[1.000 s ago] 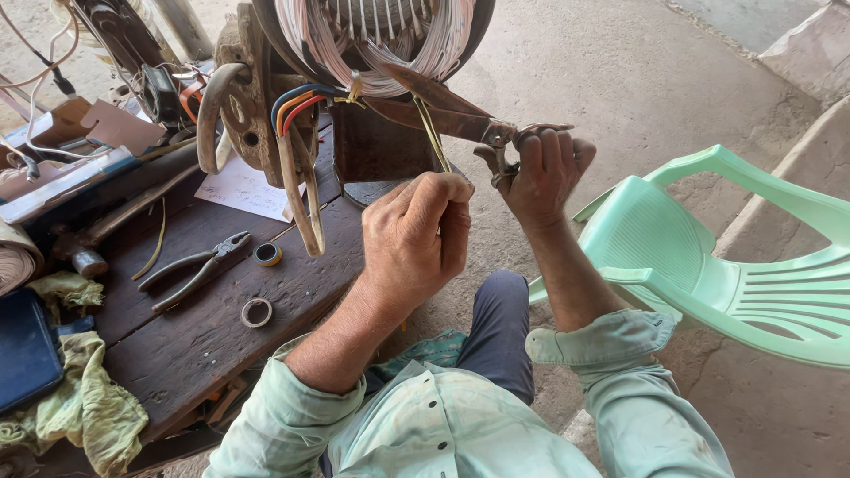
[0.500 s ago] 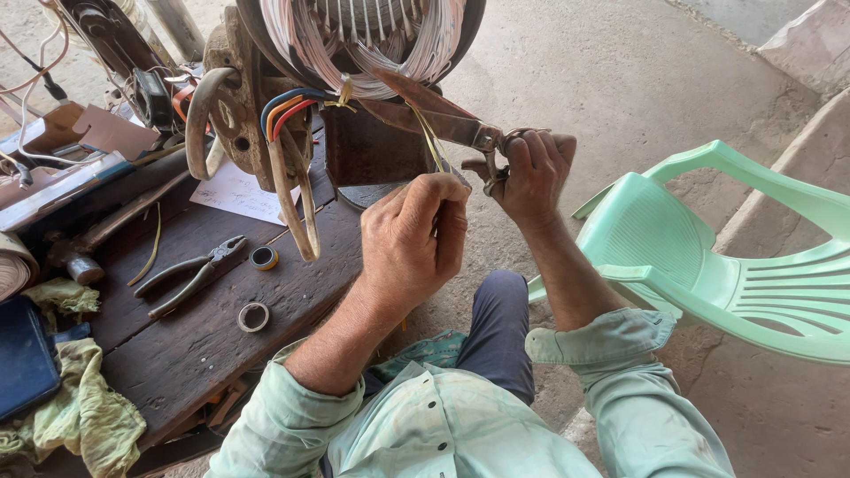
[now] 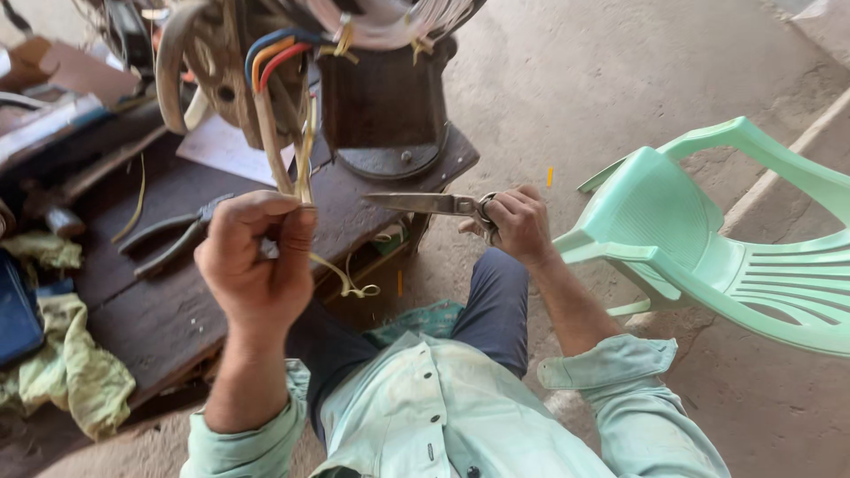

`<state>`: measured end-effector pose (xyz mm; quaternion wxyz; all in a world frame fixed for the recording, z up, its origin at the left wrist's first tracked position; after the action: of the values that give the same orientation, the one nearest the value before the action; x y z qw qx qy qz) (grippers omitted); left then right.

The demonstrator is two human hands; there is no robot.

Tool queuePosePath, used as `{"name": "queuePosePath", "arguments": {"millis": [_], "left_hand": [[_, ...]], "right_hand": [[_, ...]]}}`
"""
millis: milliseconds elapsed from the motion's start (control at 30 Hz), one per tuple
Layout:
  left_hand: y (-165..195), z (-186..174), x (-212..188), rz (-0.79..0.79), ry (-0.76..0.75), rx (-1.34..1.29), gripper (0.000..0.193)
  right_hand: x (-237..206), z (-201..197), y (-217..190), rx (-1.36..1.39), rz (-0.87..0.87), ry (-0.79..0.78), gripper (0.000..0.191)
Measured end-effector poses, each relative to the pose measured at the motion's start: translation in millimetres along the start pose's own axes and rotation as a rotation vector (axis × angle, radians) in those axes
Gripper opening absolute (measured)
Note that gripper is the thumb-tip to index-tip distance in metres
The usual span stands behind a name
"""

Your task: The person secures a wound copper coil by repeatedly wrapping and tying yellow insulating tape around the coil's core and wire ends. They use scissors to cut the tape and pliers to adjust the tape and wires. The person works at a cluttered wooden workbench in a workshop setting.

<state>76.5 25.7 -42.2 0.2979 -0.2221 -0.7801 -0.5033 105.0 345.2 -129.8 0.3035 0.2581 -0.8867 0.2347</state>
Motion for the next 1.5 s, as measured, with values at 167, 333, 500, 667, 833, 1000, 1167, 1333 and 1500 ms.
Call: {"name": "queuePosePath", "arguments": {"millis": [167, 333, 500, 667, 833, 1000, 1167, 1333, 1500], "left_hand": [[-43, -17, -36, -0.176, -0.005, -0.17, 0.015], [-84, -38, -34, -0.511, 0.411, -0.348, 0.011], [-88, -9, -21, -0.748, 0.071, -0.259, 0.005], [-75, 44, -53, -0.822, -0.255, -0.337, 0.007], [-75, 76, -80, -0.903, -0.444, -0.356, 0.014], [-73, 112, -87, -0.893, -0.549, -0.483, 0.016], [-52, 155, -76, -0.731, -0.521, -0.391, 0.01], [-35, 182, -66, -0.701, -0.58, -0.365, 0.011], [-44, 175, -53, -0.691, -0.599, -0.12, 0.024]], "right_hand": [[6, 36, 5, -0.025, 0.225, -0.272, 0.043], [57, 62, -8, -0.06, 0.386, -0.372, 0.042], [102, 80, -25, -0.126, 0.491, -0.475, 0.05], [116, 77, -40, -0.087, 0.24, -0.305, 0.027], [75, 58, -44, 0.254, 0.295, -0.066, 0.016], [2, 89, -33, 0.698, 1.018, -0.118, 0.02], [-37, 116, -62, 1.89, 1.111, 0.017, 0.036], [-69, 112, -63, 1.842, 1.215, 0.03, 0.025], [-82, 82, -25, 1.411, 1.081, 0.186, 0.038]]}}
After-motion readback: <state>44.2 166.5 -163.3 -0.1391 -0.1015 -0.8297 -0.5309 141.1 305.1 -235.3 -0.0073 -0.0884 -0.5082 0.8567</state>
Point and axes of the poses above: each hand's wrist, its own x-axis towards the middle knuckle, its own z-axis out of the palm, y = z × x, the point moved 5 cm from there along x, towards the middle knuckle, and after that the axes turned 15 degrees about x, right-handed, at the moved point
